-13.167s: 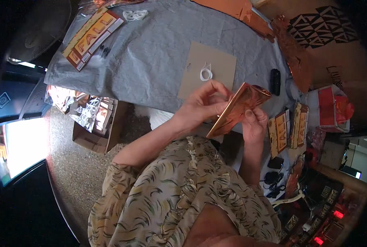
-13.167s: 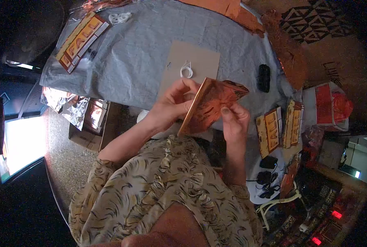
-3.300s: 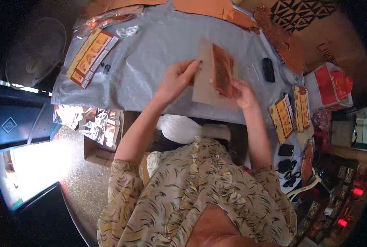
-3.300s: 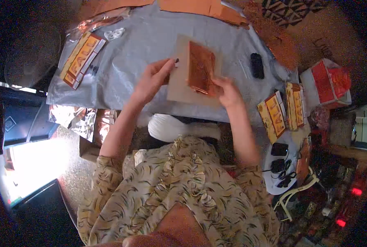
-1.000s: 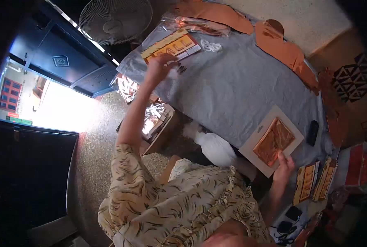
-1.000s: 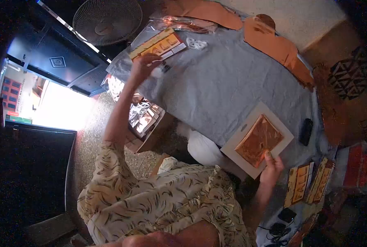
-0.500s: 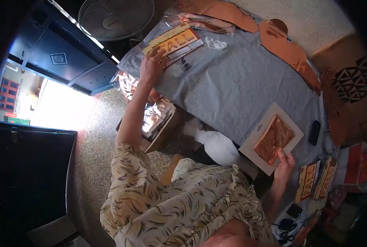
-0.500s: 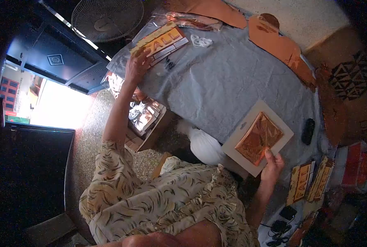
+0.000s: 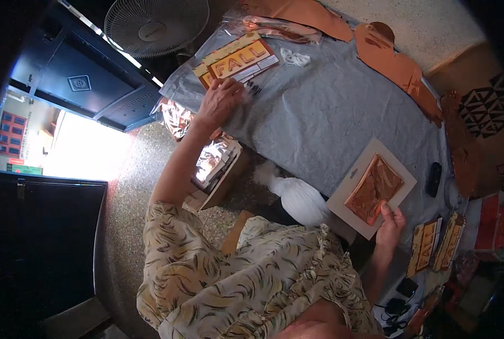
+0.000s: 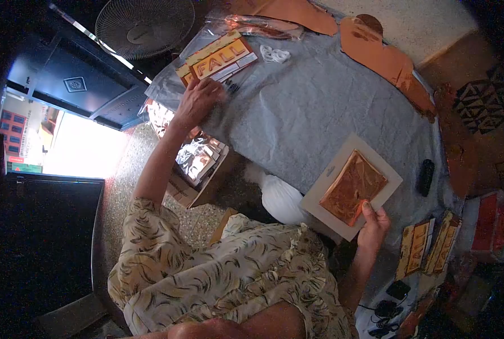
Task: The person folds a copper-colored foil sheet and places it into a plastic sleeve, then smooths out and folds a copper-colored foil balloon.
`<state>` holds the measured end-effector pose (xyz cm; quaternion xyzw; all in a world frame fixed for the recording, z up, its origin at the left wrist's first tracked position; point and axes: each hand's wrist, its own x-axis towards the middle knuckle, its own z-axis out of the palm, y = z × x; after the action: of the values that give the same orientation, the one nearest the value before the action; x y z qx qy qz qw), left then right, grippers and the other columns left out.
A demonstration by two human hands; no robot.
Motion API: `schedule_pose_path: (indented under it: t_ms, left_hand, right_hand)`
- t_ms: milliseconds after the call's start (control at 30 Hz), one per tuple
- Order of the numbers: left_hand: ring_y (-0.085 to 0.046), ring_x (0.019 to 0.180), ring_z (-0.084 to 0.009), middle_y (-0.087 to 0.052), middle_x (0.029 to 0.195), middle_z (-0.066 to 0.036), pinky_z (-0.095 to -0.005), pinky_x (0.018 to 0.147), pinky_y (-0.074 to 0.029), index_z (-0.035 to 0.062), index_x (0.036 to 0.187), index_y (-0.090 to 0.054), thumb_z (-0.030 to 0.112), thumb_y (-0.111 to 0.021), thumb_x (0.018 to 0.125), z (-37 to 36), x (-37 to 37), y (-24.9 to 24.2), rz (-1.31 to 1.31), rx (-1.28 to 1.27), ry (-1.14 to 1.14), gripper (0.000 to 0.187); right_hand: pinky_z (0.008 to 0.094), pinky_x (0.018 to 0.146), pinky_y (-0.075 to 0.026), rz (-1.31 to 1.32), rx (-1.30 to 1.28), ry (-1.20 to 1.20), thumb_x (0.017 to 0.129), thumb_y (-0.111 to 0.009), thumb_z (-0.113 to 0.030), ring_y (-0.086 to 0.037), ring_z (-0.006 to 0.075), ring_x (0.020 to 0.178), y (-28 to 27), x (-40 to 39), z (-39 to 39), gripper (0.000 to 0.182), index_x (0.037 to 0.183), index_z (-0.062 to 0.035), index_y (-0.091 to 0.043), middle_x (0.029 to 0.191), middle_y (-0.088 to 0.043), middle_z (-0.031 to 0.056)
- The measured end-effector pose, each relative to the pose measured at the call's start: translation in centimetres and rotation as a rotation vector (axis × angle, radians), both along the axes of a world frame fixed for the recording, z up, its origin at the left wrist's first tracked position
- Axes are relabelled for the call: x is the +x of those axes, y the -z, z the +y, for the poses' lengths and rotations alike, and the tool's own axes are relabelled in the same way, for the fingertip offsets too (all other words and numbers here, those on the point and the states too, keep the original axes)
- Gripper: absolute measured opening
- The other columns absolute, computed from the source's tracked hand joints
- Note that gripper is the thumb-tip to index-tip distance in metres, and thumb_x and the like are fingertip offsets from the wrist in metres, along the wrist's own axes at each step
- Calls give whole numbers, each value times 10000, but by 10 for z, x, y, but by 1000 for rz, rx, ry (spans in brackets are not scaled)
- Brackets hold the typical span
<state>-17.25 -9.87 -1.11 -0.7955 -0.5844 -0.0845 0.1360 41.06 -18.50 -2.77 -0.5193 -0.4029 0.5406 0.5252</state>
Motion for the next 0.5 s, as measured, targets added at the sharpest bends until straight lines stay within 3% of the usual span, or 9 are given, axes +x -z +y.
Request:
schedule_pose_path:
  t_ms: [67, 133, 233, 400, 500]
  left_hand:
    - [-548, 1290, -221, -649, 1338, -13, -449, 1101, -369, 149, 1198, -699, 157, -661, 874, 0, 0, 1, 58, -21, 9, 326]
    - [-558, 1282, -214, -671, 1308, -8, -436, 1099, -362, 143, 1146, -724, 164, -664, 871, -2, -3, 0, -103, 43, 67, 282]
    - [-585, 1249, -197, -708, 1213, -13, -419, 1096, -372, 123, 1046, -740, 165, -641, 854, -1, -6, -3, -127, 84, 75, 220]
    - [-576, 1269, -196, -706, 1245, 2, -428, 1091, -366, 140, 1064, -744, 157, -650, 840, 5, -11, -10, 6, 82, 177, 243]
    - [-558, 1310, -197, -696, 1277, 10, -445, 1134, -338, 159, 1158, -741, 187, -714, 852, 9, -13, -6, 46, 47, 183, 309]
  right_hand:
    - [288, 950, -491, -12, -19, 16, 947, -740, -92, -668, 147, 1012, -2, -3, -2, 250, 1146, 54, -703, 1137, -730, 79]
    - [287, 955, -489, -11, -27, 7, 949, -738, -97, -668, 149, 1015, -4, -4, -4, 258, 1153, 55, -702, 1144, -729, 80]
    - [286, 967, -482, -14, -38, -6, 950, -730, -98, -666, 152, 1027, -8, -6, -7, 270, 1167, 58, -697, 1156, -726, 81]
    - [280, 978, -473, -23, -10, 7, 941, -730, -85, -660, 147, 1046, -12, -9, -10, 295, 1194, 59, -685, 1167, -720, 79]
    - [276, 978, -471, -32, -46, 10, 928, -741, -82, -656, 142, 1046, -10, -5, -13, 324, 1211, 61, -673, 1171, -716, 76]
